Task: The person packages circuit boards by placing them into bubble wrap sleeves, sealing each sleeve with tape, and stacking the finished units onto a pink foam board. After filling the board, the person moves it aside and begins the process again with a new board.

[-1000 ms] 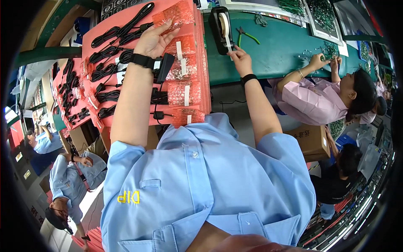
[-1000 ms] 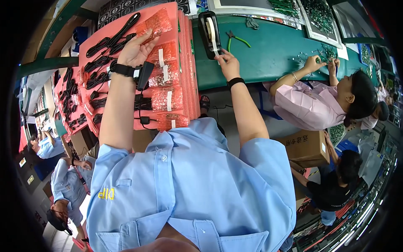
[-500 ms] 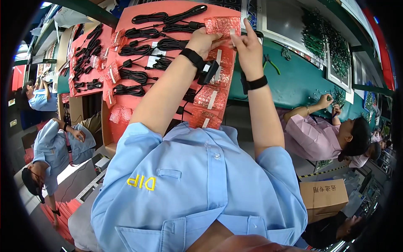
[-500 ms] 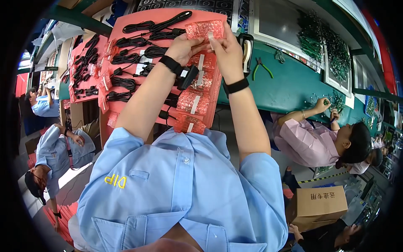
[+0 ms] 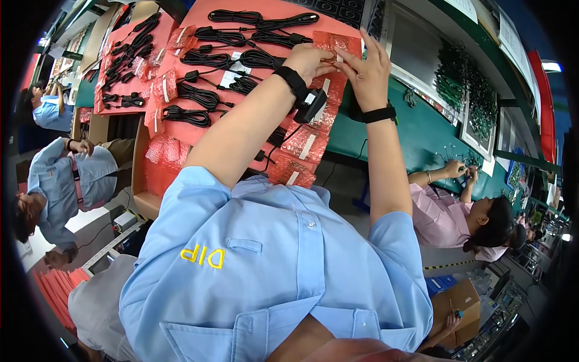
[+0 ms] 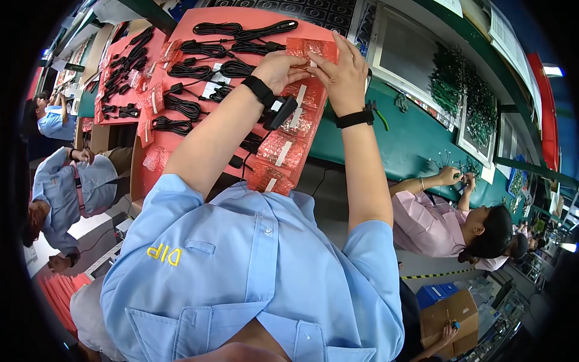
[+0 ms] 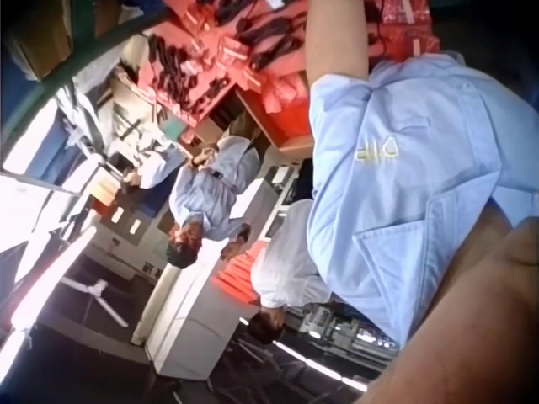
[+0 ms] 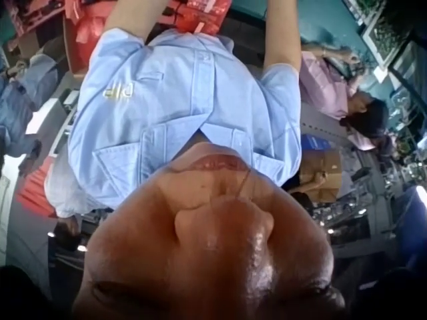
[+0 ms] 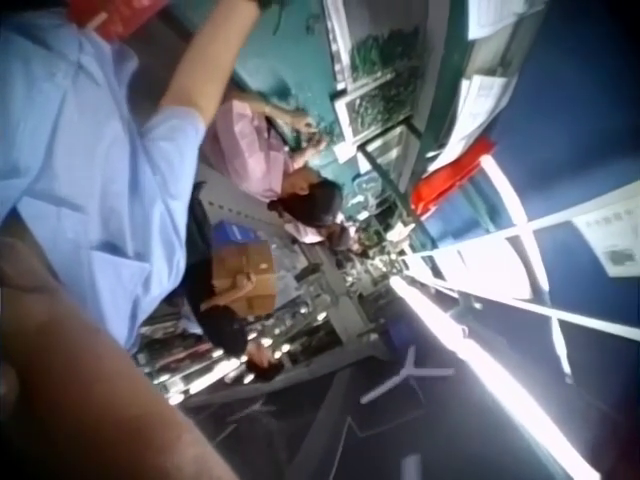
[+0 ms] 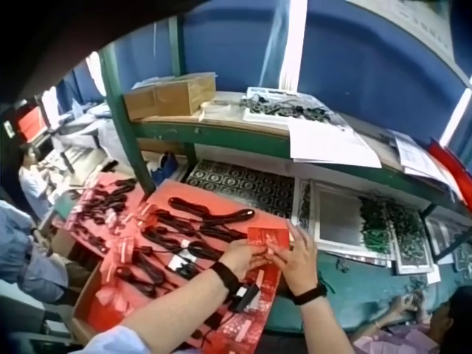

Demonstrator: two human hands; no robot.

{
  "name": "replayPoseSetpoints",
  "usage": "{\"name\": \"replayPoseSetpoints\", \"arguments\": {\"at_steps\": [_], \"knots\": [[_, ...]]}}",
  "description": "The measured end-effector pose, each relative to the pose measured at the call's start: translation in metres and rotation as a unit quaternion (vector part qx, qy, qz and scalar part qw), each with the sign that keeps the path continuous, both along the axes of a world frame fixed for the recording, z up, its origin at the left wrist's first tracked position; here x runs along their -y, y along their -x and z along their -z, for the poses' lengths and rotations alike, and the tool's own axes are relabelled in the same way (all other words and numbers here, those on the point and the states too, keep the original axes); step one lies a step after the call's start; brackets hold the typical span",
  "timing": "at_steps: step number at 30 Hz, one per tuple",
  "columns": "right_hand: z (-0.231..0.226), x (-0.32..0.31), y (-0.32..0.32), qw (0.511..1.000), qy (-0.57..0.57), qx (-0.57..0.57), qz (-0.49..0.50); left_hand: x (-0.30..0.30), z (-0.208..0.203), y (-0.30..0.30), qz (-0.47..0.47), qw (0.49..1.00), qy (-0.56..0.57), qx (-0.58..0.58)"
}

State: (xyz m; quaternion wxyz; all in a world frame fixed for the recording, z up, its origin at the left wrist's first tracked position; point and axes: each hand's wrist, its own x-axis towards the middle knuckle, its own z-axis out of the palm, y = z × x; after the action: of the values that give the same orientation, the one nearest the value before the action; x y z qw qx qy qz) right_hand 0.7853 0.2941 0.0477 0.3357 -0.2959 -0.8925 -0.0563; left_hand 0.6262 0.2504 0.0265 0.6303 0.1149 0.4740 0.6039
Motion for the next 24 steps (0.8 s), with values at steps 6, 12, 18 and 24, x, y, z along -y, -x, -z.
{"name": "replayPoseSetpoints", "arguments": {"at_steps": [6,12,18,24], "knots": [[0.003,-0.027,-0.001,0.990,-0.001,0.117,-0.082,-0.002,-0.009,0.002,0.017,0.990,0.070,-0.119],[-0.003,-0.032,0.006,0.979,0.011,0.132,-0.155,-0.011,0.003,0.000,-0.017,0.984,0.039,-0.176],[-0.002,-0.031,-0.001,0.967,0.024,0.208,-0.145,-0.011,-0.004,-0.009,-0.023,0.966,0.031,-0.256],[-0.001,-0.028,0.002,0.977,0.019,0.185,-0.105,-0.024,0.021,-0.005,0.011,0.930,0.015,-0.368]]}}
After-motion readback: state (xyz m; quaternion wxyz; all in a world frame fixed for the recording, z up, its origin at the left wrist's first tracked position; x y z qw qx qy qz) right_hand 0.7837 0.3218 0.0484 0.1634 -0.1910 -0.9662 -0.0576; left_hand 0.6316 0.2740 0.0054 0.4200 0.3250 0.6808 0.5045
